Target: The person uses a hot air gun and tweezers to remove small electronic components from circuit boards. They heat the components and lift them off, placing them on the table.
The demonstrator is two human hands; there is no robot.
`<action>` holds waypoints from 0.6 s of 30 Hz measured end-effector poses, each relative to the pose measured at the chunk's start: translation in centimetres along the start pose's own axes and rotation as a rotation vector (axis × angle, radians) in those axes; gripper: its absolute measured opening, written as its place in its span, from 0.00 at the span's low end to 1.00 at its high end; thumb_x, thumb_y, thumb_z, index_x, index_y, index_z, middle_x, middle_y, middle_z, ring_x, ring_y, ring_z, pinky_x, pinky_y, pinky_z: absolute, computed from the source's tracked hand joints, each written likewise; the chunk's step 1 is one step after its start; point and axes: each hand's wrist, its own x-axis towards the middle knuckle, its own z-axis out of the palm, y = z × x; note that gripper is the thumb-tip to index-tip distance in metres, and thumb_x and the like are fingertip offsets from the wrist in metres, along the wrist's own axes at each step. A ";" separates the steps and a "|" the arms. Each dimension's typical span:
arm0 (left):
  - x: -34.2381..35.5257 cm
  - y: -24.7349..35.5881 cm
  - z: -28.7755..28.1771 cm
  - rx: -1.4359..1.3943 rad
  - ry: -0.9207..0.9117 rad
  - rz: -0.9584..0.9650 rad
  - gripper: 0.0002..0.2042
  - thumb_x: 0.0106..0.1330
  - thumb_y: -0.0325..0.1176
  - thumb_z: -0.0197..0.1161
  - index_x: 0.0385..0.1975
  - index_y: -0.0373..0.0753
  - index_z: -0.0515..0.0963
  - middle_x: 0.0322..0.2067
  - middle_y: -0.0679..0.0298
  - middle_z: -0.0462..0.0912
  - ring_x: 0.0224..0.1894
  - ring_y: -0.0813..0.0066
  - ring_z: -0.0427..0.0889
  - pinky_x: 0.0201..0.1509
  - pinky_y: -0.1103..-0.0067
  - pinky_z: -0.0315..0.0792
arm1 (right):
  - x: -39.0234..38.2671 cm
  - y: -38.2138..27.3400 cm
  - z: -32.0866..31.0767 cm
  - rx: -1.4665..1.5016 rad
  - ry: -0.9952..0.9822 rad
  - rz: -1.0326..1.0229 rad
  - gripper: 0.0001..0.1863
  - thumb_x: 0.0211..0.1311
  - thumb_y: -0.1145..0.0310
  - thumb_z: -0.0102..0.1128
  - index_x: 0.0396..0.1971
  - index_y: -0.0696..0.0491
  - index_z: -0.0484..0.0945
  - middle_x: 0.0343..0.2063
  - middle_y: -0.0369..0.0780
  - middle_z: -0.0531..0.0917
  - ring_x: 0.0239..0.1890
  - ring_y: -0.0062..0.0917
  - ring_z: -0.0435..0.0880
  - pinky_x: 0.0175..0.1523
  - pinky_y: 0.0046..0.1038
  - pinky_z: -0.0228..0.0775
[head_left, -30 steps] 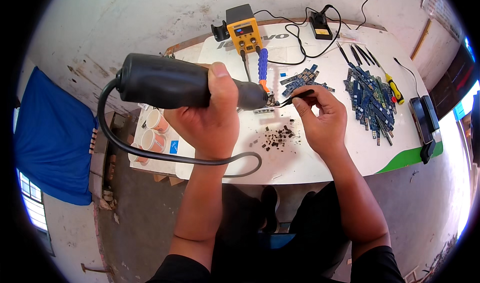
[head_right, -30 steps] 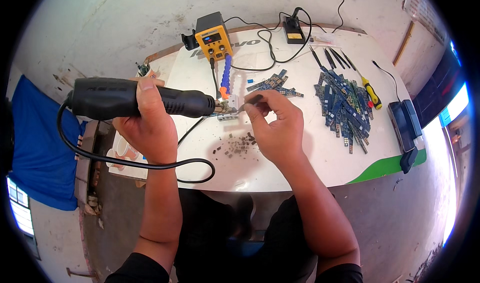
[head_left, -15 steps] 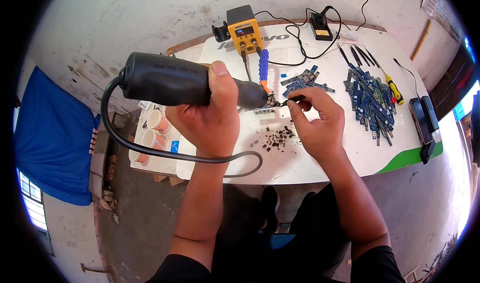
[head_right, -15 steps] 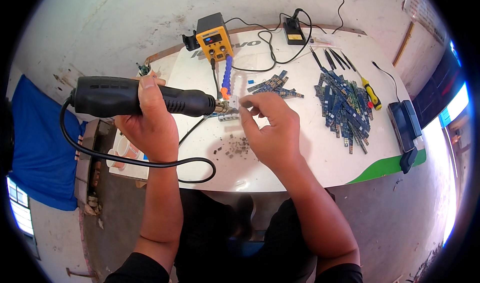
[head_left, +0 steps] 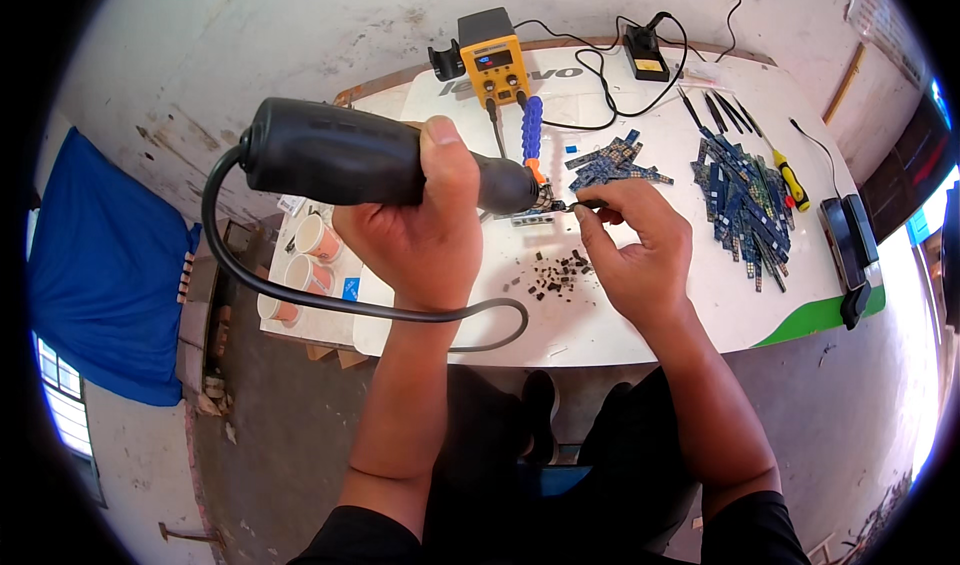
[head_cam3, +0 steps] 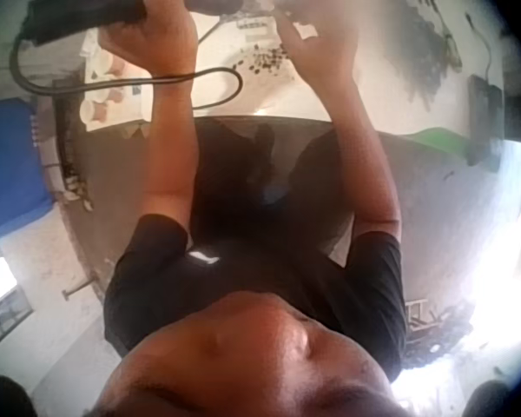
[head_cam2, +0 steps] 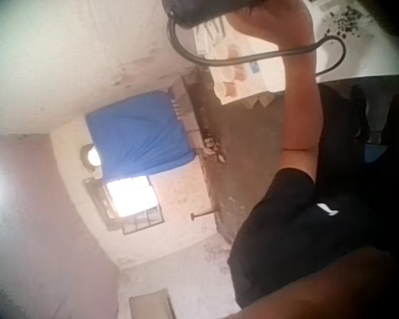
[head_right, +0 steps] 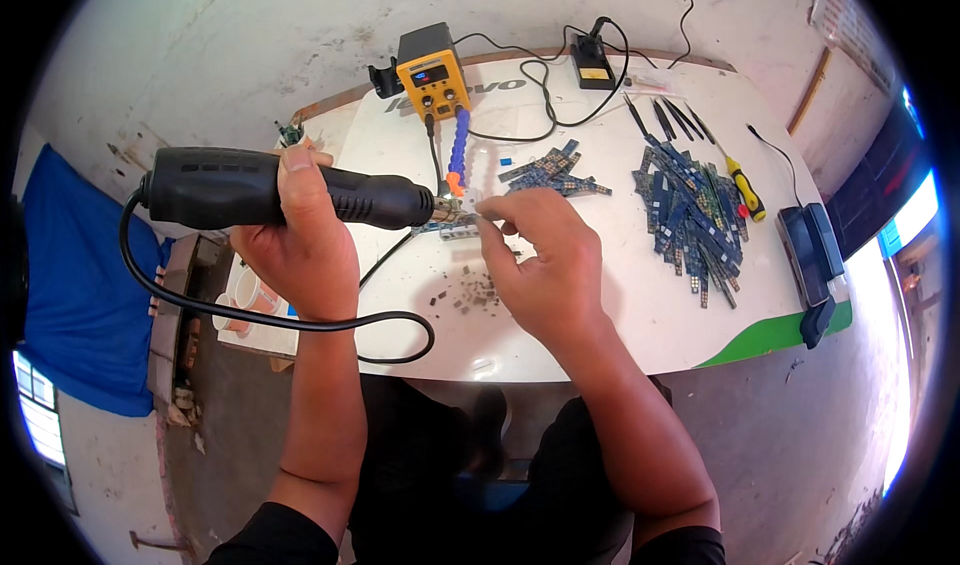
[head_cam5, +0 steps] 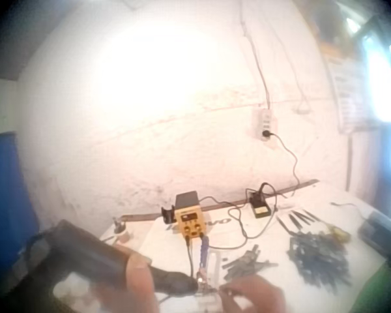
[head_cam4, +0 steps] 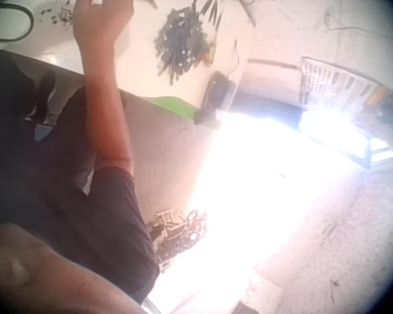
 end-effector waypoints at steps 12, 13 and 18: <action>0.0 0.0 -0.2 0.033 -0.030 -0.038 0.09 0.63 0.27 0.70 0.25 0.30 0.79 0.24 0.69 0.82 0.28 0.86 0.77 0.34 0.84 0.73 | -0.2 -0.4 0.2 -0.024 0.001 0.014 0.09 0.54 0.80 0.69 0.36 0.55 0.84 0.30 0.41 0.84 0.30 0.30 0.82 0.37 0.28 0.76; 0.0 0.1 -0.2 0.029 -0.029 -0.040 0.09 0.63 0.27 0.70 0.25 0.30 0.79 0.24 0.69 0.82 0.28 0.86 0.77 0.34 0.85 0.73 | -0.2 -0.4 0.2 -0.025 -0.001 0.013 0.09 0.54 0.80 0.69 0.36 0.55 0.84 0.30 0.41 0.84 0.30 0.30 0.82 0.37 0.28 0.76; 0.0 0.1 -0.2 0.063 -0.037 -0.033 0.10 0.65 0.31 0.68 0.26 0.30 0.80 0.25 0.67 0.83 0.28 0.85 0.77 0.35 0.84 0.73 | -0.3 -0.3 0.3 -0.018 0.010 -0.012 0.09 0.54 0.81 0.69 0.36 0.55 0.85 0.31 0.41 0.84 0.31 0.31 0.83 0.37 0.29 0.76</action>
